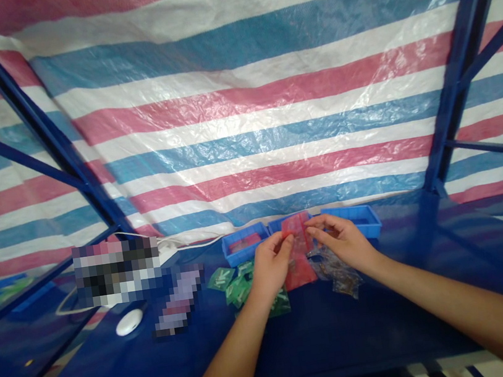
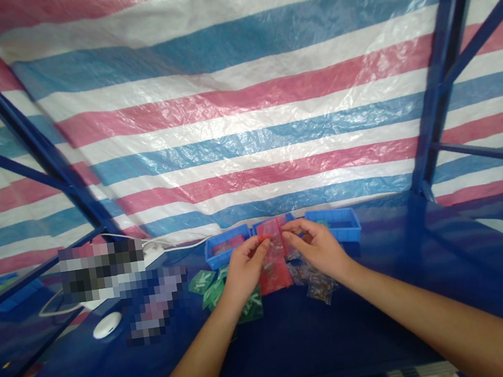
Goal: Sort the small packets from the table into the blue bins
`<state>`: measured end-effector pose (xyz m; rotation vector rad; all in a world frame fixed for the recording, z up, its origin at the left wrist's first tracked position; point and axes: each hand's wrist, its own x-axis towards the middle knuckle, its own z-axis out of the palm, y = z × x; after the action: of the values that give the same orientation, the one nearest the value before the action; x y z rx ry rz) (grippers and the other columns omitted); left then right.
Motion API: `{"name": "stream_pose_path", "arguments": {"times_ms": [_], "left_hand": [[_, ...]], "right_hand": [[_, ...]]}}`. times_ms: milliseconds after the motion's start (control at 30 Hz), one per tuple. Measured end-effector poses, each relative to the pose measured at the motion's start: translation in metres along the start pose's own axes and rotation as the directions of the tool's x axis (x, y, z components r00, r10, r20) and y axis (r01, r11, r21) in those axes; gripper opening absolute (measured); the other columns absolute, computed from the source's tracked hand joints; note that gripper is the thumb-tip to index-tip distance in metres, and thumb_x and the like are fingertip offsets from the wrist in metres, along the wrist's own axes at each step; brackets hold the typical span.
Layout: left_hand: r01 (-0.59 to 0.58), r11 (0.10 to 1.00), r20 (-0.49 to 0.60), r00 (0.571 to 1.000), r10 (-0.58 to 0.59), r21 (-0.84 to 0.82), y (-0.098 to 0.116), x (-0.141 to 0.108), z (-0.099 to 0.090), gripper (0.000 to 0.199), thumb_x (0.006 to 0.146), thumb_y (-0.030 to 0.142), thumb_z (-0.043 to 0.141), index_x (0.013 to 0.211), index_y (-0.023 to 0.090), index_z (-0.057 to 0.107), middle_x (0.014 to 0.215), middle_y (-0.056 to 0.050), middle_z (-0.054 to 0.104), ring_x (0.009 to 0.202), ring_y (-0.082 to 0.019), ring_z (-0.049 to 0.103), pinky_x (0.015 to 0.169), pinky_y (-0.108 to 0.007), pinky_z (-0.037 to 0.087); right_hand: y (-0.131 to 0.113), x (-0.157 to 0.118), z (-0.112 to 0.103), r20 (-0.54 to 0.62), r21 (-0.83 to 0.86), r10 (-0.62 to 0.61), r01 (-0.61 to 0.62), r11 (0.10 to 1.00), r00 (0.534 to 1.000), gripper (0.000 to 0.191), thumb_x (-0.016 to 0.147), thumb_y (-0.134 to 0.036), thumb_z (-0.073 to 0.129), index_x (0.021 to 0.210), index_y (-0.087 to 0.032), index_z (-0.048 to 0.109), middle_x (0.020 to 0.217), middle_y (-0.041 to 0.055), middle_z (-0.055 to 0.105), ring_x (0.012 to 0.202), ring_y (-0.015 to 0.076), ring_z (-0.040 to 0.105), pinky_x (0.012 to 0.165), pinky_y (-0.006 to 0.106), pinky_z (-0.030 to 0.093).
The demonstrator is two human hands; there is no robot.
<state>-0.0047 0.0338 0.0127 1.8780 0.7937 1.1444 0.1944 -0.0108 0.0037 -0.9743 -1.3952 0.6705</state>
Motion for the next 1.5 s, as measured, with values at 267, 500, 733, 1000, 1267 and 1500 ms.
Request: {"name": "stream_pose_path", "arguments": {"times_ms": [267,500,733,1000,1267,1500], "left_hand": [[0.053,0.978,0.062,0.997,-0.042,-0.204,-0.001,0.002,0.001,0.039,0.095,0.047,0.062,0.116,0.017,0.074,0.102,-0.006,0.077,0.086,-0.020,0.067,0.075,-0.027,0.050],[0.040,0.968,0.060,0.998,-0.026,-0.246,-0.007,0.003,0.003,0.036,0.093,0.043,0.065,0.116,0.016,0.073,0.104,-0.008,0.077,0.093,-0.022,0.071,0.083,-0.031,0.054],[-0.131,0.989,-0.201,0.969,0.141,0.063,-0.004,0.002,-0.001,0.031,0.090,0.036,0.071,0.117,0.021,0.070,0.114,-0.010,0.071,0.100,-0.022,0.069,0.082,-0.033,0.057],[-0.189,0.977,0.070,0.981,0.182,0.102,0.015,-0.012,0.011,0.044,0.084,0.042,0.077,0.123,0.023,0.071,0.123,-0.011,0.068,0.105,-0.024,0.068,0.087,-0.034,0.057],[-0.170,0.959,0.033,0.985,0.167,0.226,0.010,-0.006,-0.001,0.028,0.098,0.039,0.058,0.104,0.019,0.076,0.093,-0.006,0.070,0.088,-0.020,0.063,0.080,-0.030,0.050],[-0.013,0.992,0.007,1.000,0.014,-0.123,-0.001,0.000,0.003,0.033,0.092,0.045,0.066,0.112,0.019,0.074,0.102,-0.006,0.075,0.091,-0.022,0.068,0.081,-0.031,0.052]], "right_hand": [[0.011,0.006,0.000,0.031,0.152,0.095,-0.099,0.983,0.995,0.049,0.077,-0.049,0.082,0.118,-0.026,0.066,0.112,0.0068,0.072,0.097,0.0238,0.069,0.083,0.036,0.058],[0.010,0.003,-0.001,0.082,0.248,0.127,-0.143,0.958,0.989,0.031,0.077,-0.047,0.083,0.092,-0.022,0.073,0.089,0.0027,0.077,0.077,0.0184,0.068,0.073,0.031,0.053],[0.010,0.006,-0.005,-0.115,0.140,0.076,-0.059,0.988,0.991,0.034,0.079,-0.052,0.080,0.091,-0.022,0.069,0.087,0.0033,0.072,0.077,0.0199,0.064,0.073,0.033,0.052],[-0.002,-0.004,0.002,0.052,0.060,-0.002,-0.001,0.998,0.999,0.028,0.086,-0.049,0.074,0.091,-0.023,0.066,0.087,0.0019,0.067,0.081,0.0198,0.063,0.075,0.032,0.053],[-0.010,-0.007,0.005,0.127,0.126,0.030,-0.046,0.991,0.991,0.033,0.094,-0.054,0.063,0.099,-0.024,0.074,0.097,0.0052,0.073,0.087,0.0229,0.068,0.085,0.038,0.058],[-0.004,-0.001,0.001,-0.057,-0.086,-0.125,0.120,0.989,0.991,0.028,0.090,-0.052,0.069,0.091,-0.026,0.079,0.123,0.0073,0.067,0.121,0.0273,0.059,0.101,0.039,0.049]]}}
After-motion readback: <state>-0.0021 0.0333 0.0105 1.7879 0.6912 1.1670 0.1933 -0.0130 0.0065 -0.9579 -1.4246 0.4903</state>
